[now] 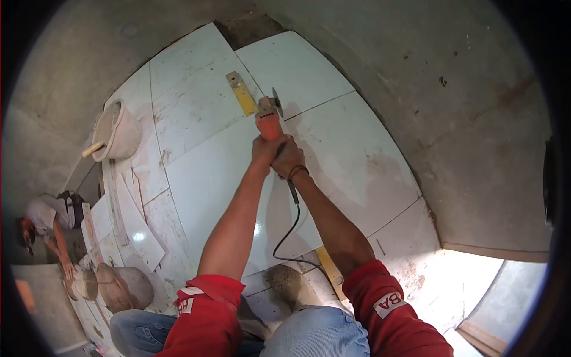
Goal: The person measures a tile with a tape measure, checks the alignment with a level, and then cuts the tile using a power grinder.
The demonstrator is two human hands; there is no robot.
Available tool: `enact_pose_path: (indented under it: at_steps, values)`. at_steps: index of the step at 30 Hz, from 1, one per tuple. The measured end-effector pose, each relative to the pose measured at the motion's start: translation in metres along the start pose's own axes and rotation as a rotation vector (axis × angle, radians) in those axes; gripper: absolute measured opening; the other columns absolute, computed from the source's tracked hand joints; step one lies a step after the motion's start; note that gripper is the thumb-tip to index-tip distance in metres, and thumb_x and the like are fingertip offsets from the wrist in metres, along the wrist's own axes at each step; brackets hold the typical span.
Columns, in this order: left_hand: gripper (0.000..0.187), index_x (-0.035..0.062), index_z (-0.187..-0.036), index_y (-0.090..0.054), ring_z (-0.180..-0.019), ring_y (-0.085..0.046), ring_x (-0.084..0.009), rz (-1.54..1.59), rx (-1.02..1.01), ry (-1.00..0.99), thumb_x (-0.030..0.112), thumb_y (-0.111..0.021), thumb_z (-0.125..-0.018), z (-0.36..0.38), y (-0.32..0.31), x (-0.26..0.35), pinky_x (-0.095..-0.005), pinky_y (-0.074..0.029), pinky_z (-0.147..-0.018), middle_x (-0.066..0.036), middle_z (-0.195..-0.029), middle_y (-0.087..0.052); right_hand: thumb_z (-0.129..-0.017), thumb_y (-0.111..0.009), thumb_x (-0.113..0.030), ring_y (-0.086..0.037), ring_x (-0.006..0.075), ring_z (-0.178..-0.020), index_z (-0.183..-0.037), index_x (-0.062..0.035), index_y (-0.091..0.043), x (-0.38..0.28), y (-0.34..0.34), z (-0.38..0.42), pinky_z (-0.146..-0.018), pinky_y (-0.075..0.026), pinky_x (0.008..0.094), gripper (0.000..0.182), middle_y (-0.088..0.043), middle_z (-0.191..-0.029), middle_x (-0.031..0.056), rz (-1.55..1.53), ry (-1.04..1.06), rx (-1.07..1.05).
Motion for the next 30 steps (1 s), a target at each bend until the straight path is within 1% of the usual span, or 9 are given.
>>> enact_pose_path:
  at_steps: [3,6,11,15,18,24,27,29,30]
  values:
    - [0.058,-0.0064,-0.122,-0.069,-0.099,-0.074,-0.0226,-0.026,0.013,-0.021,0.029,-0.091,-0.081,-0.021,0.006,0.005,-0.0362,-0.059,-0.087,-0.015,-0.113,-0.076,-0.078,-0.087,-0.042,-0.071,0.0415,-0.121,-0.148,-0.0052,-0.044,0.002,-0.009,-0.02,-0.104,-0.058,0.049,0.091,-0.074,-0.124,0.0243,-0.001,-0.042,0.002]
    - [0.053,-0.0045,-0.122,-0.07,-0.097,-0.073,-0.0223,0.01,-0.002,-0.037,0.028,-0.088,-0.085,-0.038,0.009,0.003,-0.0357,-0.058,-0.088,-0.013,-0.112,-0.076,-0.078,-0.085,-0.049,-0.076,0.039,-0.11,-0.143,-0.0061,-0.048,-0.001,-0.008,-0.035,-0.096,-0.061,0.0491,0.086,-0.075,-0.12,0.0239,0.089,-0.028,0.05]
    - [0.049,-0.0032,-0.122,-0.07,-0.097,-0.073,-0.0217,0.012,-0.011,-0.017,0.028,-0.086,-0.087,-0.057,0.01,-0.004,-0.0357,-0.058,-0.087,-0.012,-0.111,-0.076,-0.079,-0.085,-0.049,-0.07,0.0414,-0.122,-0.145,-0.0075,-0.048,-0.004,-0.01,-0.047,-0.105,-0.057,0.0503,0.087,-0.071,-0.131,0.025,0.149,-0.038,0.01]
    - [0.047,-0.0028,-0.121,-0.072,-0.095,-0.073,-0.0214,-0.027,0.002,-0.001,0.028,-0.086,-0.088,-0.053,0.01,0.001,-0.0355,-0.058,-0.086,-0.011,-0.109,-0.076,-0.08,-0.084,-0.049,-0.07,0.0414,-0.123,-0.146,-0.0068,-0.048,-0.005,-0.01,-0.049,-0.106,-0.057,0.0499,0.086,-0.07,-0.131,0.0248,0.138,-0.047,-0.004]
    - [0.055,-0.0069,-0.125,-0.067,-0.097,-0.073,-0.0235,-0.035,-0.035,-0.045,0.032,-0.084,-0.09,-0.055,0.005,0.004,-0.0359,-0.058,-0.085,-0.014,-0.113,-0.075,-0.08,-0.084,-0.049,-0.07,0.0412,-0.123,-0.145,-0.0059,-0.048,-0.001,-0.012,-0.053,-0.106,-0.057,0.0501,0.086,-0.07,-0.131,0.0248,0.138,-0.061,-0.026]
    - [0.04,-0.0022,-0.117,-0.071,-0.092,-0.073,-0.0214,-0.01,0.005,-0.039,0.022,-0.084,-0.089,-0.06,0.01,-0.003,-0.0357,-0.058,-0.082,-0.011,-0.106,-0.076,-0.077,-0.087,-0.05,-0.069,0.0407,-0.124,-0.144,-0.0047,-0.048,-0.003,-0.009,-0.049,-0.106,-0.057,0.0497,0.09,-0.07,-0.131,0.0256,0.116,-0.032,-0.002]
    - [0.039,-0.0019,-0.117,-0.068,-0.088,-0.072,-0.0207,0.091,0.026,-0.115,0.019,-0.083,-0.089,-0.057,0.014,-0.004,-0.0351,-0.059,-0.078,-0.009,-0.099,-0.074,-0.076,-0.088,-0.048,-0.069,0.0396,-0.125,-0.146,-0.0039,-0.047,0.005,-0.011,-0.041,-0.107,-0.056,0.0483,0.092,-0.07,-0.132,0.0253,0.077,0.0,-0.097]
    - [0.033,-0.0004,-0.113,-0.064,-0.08,-0.071,-0.0201,0.278,0.0,-0.06,0.014,-0.081,-0.089,-0.052,0.021,-0.006,-0.0358,-0.059,-0.072,-0.008,-0.094,-0.071,-0.084,-0.085,-0.043,-0.07,0.0396,-0.119,-0.144,-0.0032,-0.052,0.002,-0.003,-0.027,-0.103,-0.056,0.0505,0.078,-0.069,-0.13,0.0256,-0.124,0.336,-0.128]
    - [0.033,-0.0004,-0.113,-0.064,-0.08,-0.071,-0.0201,0.281,0.01,-0.063,0.014,-0.081,-0.089,-0.047,0.028,0.0,-0.0358,-0.059,-0.072,-0.008,-0.094,-0.071,-0.088,-0.082,-0.044,-0.069,0.0397,-0.118,-0.144,-0.0046,-0.054,0.034,0.015,-0.034,-0.102,-0.056,0.0508,0.074,-0.068,-0.13,0.0257,-0.104,0.308,0.093]
Point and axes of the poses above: each hand's wrist, its own z-axis away from the middle knuckle, its own y-axis out of the back of the hand, x = y × z, the point moved 10 cm from there along -z, towards the middle knuckle
